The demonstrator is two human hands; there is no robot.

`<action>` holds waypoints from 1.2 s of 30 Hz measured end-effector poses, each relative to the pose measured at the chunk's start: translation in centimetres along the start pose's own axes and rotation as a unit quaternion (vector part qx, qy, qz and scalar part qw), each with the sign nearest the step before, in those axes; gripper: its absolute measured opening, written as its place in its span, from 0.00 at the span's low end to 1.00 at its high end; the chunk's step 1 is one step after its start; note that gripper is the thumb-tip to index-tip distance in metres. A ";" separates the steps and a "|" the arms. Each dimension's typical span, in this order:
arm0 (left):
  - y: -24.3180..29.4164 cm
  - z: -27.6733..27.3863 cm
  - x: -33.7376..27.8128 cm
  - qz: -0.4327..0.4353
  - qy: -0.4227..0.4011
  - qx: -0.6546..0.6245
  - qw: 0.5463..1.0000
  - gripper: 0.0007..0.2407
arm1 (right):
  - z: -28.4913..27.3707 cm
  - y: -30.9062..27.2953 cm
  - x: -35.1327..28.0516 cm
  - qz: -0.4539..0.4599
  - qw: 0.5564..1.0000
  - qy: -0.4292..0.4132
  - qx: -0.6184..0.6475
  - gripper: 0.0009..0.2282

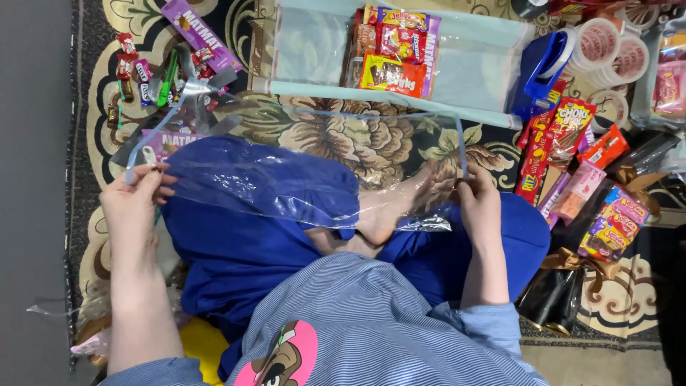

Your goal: The person is arranging snack packets on a clear plastic sheet and then folding and taping the plastic to wrap them into a bouquet.

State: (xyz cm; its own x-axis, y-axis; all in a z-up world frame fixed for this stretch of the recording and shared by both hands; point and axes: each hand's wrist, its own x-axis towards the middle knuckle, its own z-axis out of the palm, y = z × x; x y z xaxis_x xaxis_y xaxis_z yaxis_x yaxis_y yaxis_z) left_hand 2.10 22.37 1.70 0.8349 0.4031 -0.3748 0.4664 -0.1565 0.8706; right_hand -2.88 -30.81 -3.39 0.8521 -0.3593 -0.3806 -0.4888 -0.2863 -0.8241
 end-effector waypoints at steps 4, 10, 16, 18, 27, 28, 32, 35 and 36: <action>5.5 3.3 -1.2 0.059 0.025 -0.090 0.994 0.08 | -4.2 -2.9 -0.1 -0.075 0.997 0.026 0.008 0.21; 10.3 9.2 0.3 0.213 -0.038 -0.190 0.957 0.11 | -8.1 -5.8 2.6 -0.160 0.976 0.140 0.041 0.23; 9.2 16.0 5.1 0.227 -0.043 -0.221 0.947 0.12 | -9.0 -2.2 8.7 -0.150 0.956 0.232 0.097 0.23; 7.5 18.3 7.3 0.165 -0.027 -0.230 0.959 0.14 | -9.0 0.9 11.8 -0.165 0.945 0.241 0.146 0.23; -0.9 23.7 12.3 0.186 0.082 0.107 0.973 0.13 | -6.6 10.5 22.1 -0.138 0.949 0.281 0.042 0.21; -1.2 24.0 12.5 0.183 0.081 0.110 0.974 0.13 | -6.3 10.6 22.5 -0.134 0.950 0.279 0.041 0.21; -2.3 26.5 13.4 0.306 0.115 0.418 0.848 0.26 | -5.2 8.4 22.1 -0.118 0.940 0.291 -0.133 0.21; -1.8 29.3 12.8 0.449 0.070 0.408 0.792 0.23 | -4.6 8.2 22.9 -0.108 0.901 0.320 -0.272 0.24; -1.5 30.4 12.3 0.495 0.009 0.380 0.781 0.19 | -4.7 8.7 23.3 -0.116 0.867 0.343 -0.342 0.26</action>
State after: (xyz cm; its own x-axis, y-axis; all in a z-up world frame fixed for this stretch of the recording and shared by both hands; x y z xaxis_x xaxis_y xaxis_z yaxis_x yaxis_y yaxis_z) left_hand 20.58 0.17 -13.90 0.8955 -0.2436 0.3726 -0.3612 -0.8867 0.2886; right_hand 11.82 -45.80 -17.48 0.7448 -0.5984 0.2953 -0.5162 -0.7971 -0.3133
